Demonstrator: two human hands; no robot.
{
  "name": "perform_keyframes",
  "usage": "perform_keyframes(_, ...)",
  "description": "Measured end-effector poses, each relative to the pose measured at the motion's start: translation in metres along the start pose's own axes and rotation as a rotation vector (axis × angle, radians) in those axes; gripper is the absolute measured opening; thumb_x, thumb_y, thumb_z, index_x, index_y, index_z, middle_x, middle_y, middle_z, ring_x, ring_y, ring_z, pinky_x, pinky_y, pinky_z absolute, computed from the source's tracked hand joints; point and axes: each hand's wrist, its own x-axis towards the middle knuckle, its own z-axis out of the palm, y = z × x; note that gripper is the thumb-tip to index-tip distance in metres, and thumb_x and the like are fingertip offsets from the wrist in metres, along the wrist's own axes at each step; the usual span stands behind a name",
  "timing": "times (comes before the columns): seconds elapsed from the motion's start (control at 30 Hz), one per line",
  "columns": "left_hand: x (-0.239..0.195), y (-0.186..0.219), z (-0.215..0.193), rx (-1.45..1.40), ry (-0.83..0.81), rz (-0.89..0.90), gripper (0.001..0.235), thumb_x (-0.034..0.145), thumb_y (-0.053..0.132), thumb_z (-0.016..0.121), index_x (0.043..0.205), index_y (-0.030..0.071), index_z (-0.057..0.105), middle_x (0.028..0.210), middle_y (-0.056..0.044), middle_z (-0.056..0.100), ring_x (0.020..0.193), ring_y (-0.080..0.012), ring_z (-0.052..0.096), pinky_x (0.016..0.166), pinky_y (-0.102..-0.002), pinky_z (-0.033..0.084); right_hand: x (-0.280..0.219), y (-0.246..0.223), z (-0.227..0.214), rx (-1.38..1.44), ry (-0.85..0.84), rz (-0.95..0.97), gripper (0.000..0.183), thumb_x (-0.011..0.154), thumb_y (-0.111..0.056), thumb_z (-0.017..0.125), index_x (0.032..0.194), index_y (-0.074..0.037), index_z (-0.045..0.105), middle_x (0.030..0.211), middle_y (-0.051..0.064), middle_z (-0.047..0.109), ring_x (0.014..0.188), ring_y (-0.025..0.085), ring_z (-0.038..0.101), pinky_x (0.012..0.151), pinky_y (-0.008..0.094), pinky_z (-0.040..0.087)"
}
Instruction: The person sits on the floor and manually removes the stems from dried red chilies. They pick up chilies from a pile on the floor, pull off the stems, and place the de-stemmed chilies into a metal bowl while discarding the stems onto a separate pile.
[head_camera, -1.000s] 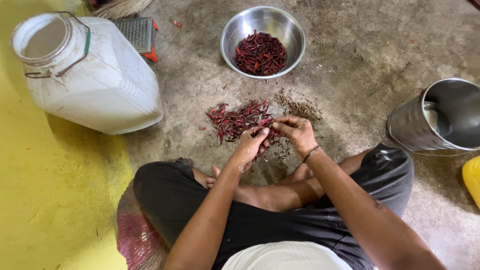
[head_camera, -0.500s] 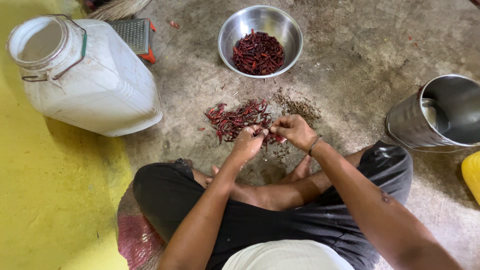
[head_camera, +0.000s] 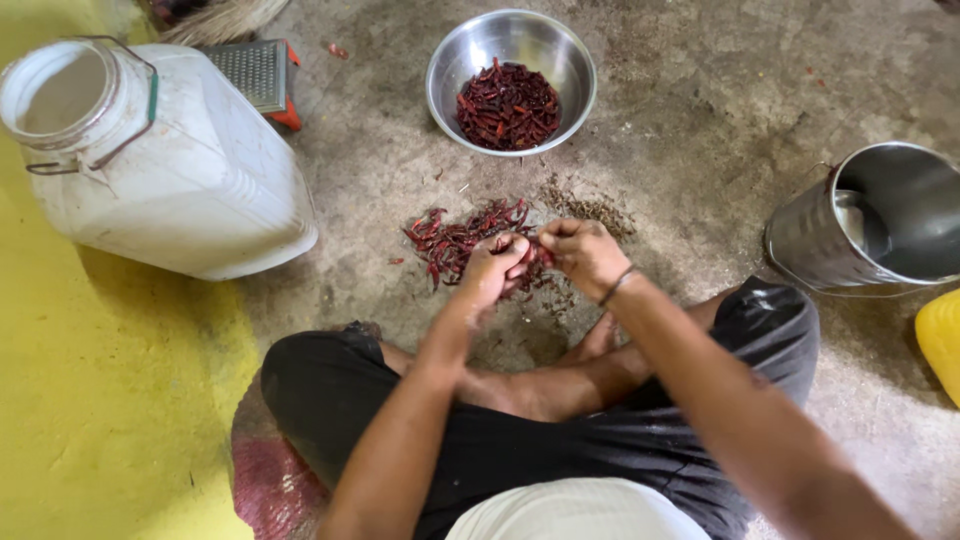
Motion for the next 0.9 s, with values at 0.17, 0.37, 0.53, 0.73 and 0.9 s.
perform_keyframes(0.17,0.007,-0.049,0.054,-0.140,0.464,0.159,0.015,0.101,0.014,0.064,0.099,0.002,0.072,0.078,-0.003,0.066,0.064,-0.0109,0.053,0.057,-0.028,0.041,0.015,0.060,0.008,0.241,0.398,-0.085,0.012,0.096,0.005,0.058,0.095,0.004,0.070,0.086,0.012,0.067,0.076,0.021,0.059,0.071,0.033,0.052)
perform_keyframes(0.37,-0.016,-0.031,0.083,0.430,0.646,0.174,0.021,0.096,0.019,0.063,0.102,0.001,0.073,0.091,-0.017,0.074,0.081,-0.0240,0.069,0.078,-0.039,0.053,0.027,0.102,-0.015,0.504,0.542,-0.158,0.011,0.091,0.012,0.057,0.091,0.005,0.066,0.091,0.013,0.069,0.081,0.022,0.064,0.076,0.033,0.056)
perform_keyframes(0.53,0.003,-0.031,0.093,0.268,0.648,0.195,0.020,0.097,0.017,0.063,0.099,0.000,0.072,0.092,-0.018,0.075,0.084,-0.0260,0.068,0.080,-0.038,0.053,0.031,0.094,-0.021,0.606,0.495,-0.184,0.012,0.093,0.010,0.056,0.089,0.002,0.065,0.091,0.011,0.068,0.082,0.021,0.064,0.078,0.035,0.057)
perform_keyframes(0.73,-0.004,-0.029,0.061,0.814,0.517,0.290,0.013,0.087,0.011,0.067,0.097,0.009,0.074,0.082,-0.020,0.072,0.077,-0.0377,0.068,0.069,-0.048,0.052,0.001,0.053,-0.034,-0.563,0.398,-0.268,0.008,0.091,-0.001,0.069,0.096,-0.003,0.076,0.086,0.012,0.073,0.074,0.024,0.065,0.070,0.037,0.055)
perform_keyframes(0.9,0.002,0.017,0.005,1.114,0.429,0.706,0.016,0.081,0.007,0.063,0.094,0.014,0.068,0.076,-0.013,0.072,0.064,-0.0328,0.070,0.061,-0.045,0.055,-0.014,0.034,-0.078,-1.402,0.156,-0.251,0.010,0.084,-0.006,0.077,0.094,-0.008,0.078,0.090,0.016,0.075,0.081,0.033,0.072,0.076,0.043,0.055)
